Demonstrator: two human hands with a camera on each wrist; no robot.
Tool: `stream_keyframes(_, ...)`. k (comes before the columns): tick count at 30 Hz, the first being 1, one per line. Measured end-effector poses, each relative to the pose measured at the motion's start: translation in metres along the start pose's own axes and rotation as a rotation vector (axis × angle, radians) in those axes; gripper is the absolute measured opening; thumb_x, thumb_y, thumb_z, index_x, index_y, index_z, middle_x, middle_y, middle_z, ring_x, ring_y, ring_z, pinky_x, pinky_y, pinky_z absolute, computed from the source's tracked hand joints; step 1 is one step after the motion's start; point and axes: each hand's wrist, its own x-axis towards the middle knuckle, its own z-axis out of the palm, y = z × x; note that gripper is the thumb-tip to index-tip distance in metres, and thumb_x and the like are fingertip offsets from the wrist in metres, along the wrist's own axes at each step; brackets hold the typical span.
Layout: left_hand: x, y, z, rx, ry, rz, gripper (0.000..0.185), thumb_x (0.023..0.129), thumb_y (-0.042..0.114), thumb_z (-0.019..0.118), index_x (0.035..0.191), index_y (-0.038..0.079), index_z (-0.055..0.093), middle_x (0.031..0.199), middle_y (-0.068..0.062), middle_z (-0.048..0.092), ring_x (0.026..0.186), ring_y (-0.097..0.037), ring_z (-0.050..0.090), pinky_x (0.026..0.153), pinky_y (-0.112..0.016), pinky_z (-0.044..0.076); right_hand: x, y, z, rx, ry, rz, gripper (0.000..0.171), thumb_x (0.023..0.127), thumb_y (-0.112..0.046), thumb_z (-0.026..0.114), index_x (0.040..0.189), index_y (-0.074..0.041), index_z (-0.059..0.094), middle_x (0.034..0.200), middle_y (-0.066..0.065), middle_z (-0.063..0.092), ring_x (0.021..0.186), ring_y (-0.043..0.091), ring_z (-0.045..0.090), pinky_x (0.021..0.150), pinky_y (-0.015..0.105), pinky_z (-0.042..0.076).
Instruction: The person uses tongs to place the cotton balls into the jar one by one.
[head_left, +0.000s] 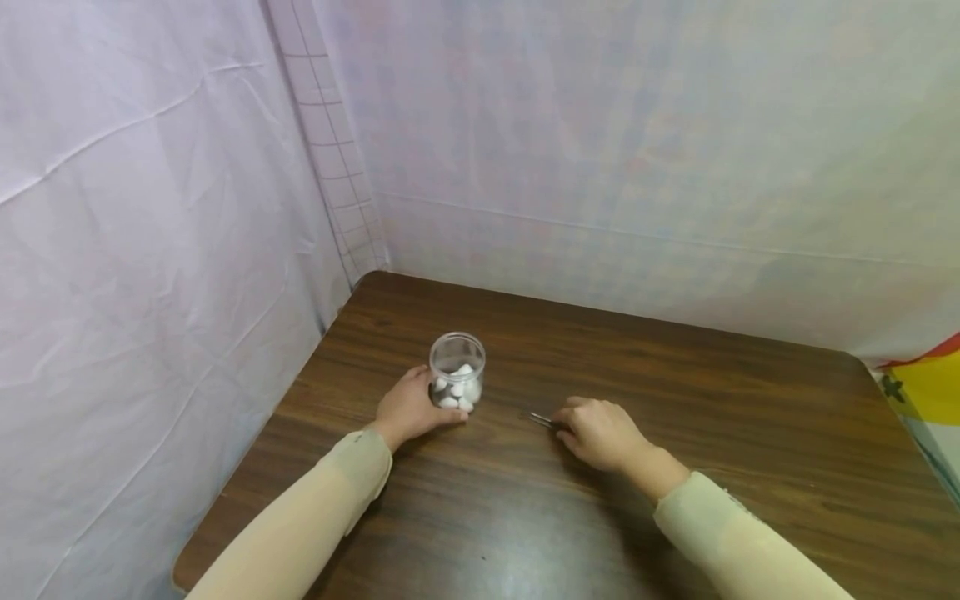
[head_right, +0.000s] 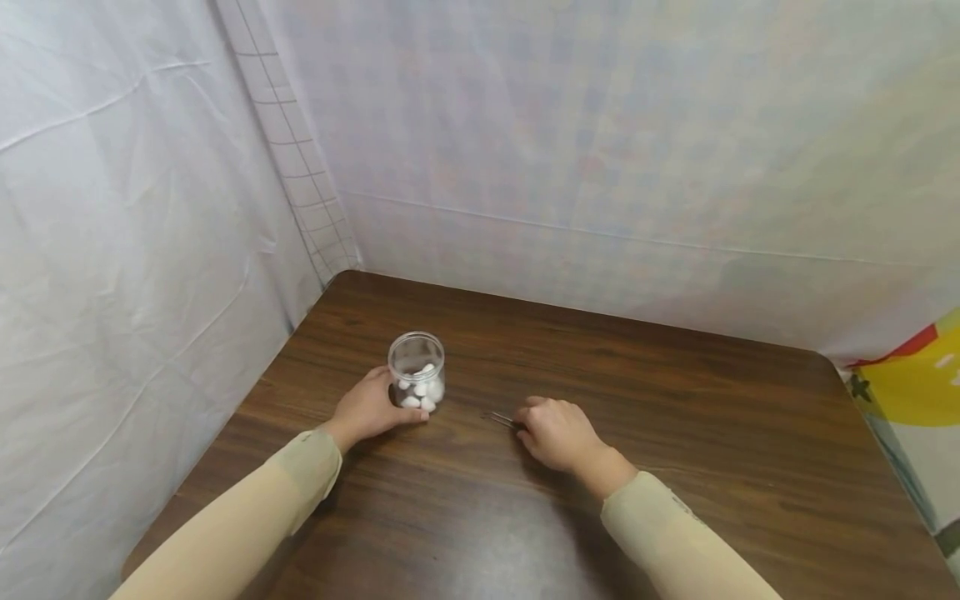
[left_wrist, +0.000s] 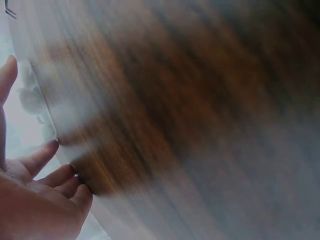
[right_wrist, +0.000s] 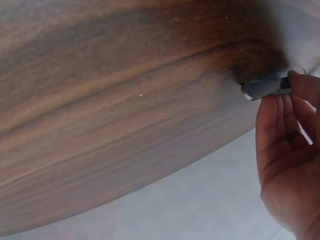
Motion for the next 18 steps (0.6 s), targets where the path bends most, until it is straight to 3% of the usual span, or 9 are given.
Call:
stream_keyframes(14,0.0004,-0.0004,0.0012,-0.012,-0.007,0.016,0.094,0.070,0.059,0.084,0.142,0.007,0.053,0.146,-0.015,0.048,0.130,-0.033,0.049,0.103,-0.052,0.043,-0.0048,-0.0013,0.0019,-0.027,0.012,0.003,0.025,0.080,-0.017,0.081,0.104,-0.009,0.076,0.089,0.000,0.064,0.073,0.022,0.067,0.057,0.038,0.056)
stream_keyframes(18,0.0011,-0.0030,0.0026,-0.008,-0.018,0.025,0.096,0.070,0.059,0.084,0.144,0.008,0.051,0.147,-0.015,0.047,0.130,-0.033,0.048,0.104,-0.051,0.042,-0.0062,-0.0013,0.0013,-0.049,0.018,-0.001,0.030,0.080,-0.019,0.081,0.107,-0.008,0.074,0.094,0.003,0.066,0.076,0.024,0.068,0.057,0.039,0.056)
